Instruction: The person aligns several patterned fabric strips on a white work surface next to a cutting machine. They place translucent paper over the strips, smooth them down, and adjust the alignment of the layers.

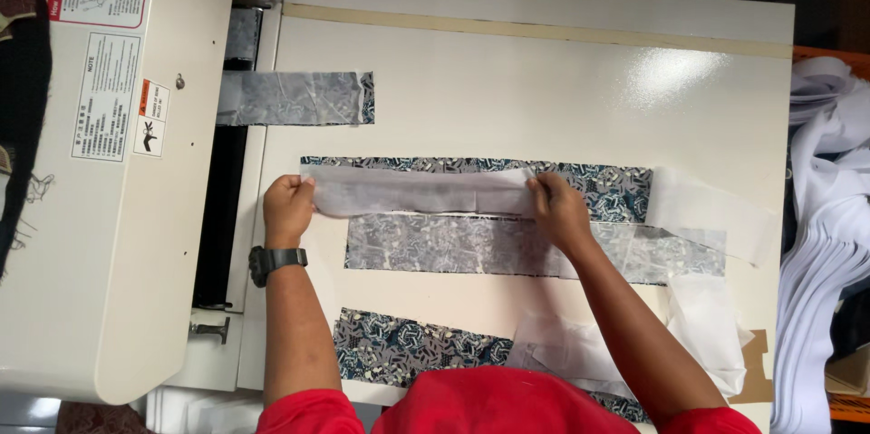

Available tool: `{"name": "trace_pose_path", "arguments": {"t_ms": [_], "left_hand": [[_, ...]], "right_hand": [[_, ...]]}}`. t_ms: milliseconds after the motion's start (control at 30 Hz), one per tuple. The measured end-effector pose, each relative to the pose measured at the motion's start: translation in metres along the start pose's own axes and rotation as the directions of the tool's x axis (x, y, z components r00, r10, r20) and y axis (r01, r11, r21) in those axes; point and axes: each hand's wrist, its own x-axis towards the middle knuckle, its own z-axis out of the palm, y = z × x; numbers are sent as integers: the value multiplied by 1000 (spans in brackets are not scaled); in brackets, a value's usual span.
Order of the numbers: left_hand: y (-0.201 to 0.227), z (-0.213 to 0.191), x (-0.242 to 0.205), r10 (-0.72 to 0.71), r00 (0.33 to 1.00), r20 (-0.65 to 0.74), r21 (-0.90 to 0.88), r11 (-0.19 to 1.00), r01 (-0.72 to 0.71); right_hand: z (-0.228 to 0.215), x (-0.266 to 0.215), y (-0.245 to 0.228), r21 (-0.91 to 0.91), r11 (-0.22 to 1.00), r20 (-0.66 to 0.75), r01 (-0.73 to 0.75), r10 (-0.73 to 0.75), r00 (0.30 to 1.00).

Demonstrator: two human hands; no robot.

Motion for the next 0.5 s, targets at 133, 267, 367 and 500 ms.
{"name": "trace_pose_path", "arguments": {"t_ms": [133, 267, 367, 500], "left_hand": [[8, 12, -2, 145, 952, -269, 440, 898, -12], [14, 16, -11, 167, 929, -331, 432, 902, -8], [15, 14, -14, 178, 929, -325, 415, 909, -29], [15, 9, -14, 176, 927, -331, 421, 907, -22]], "right_hand": [[8, 8, -9, -165, 980, 83, -113, 128, 988], [9, 11, -12, -214, 966, 91, -144, 167, 982], [8, 12, -11, -208, 971, 82, -121, 141, 987], [9, 13, -12, -237, 969, 87, -65, 88, 992]]}}
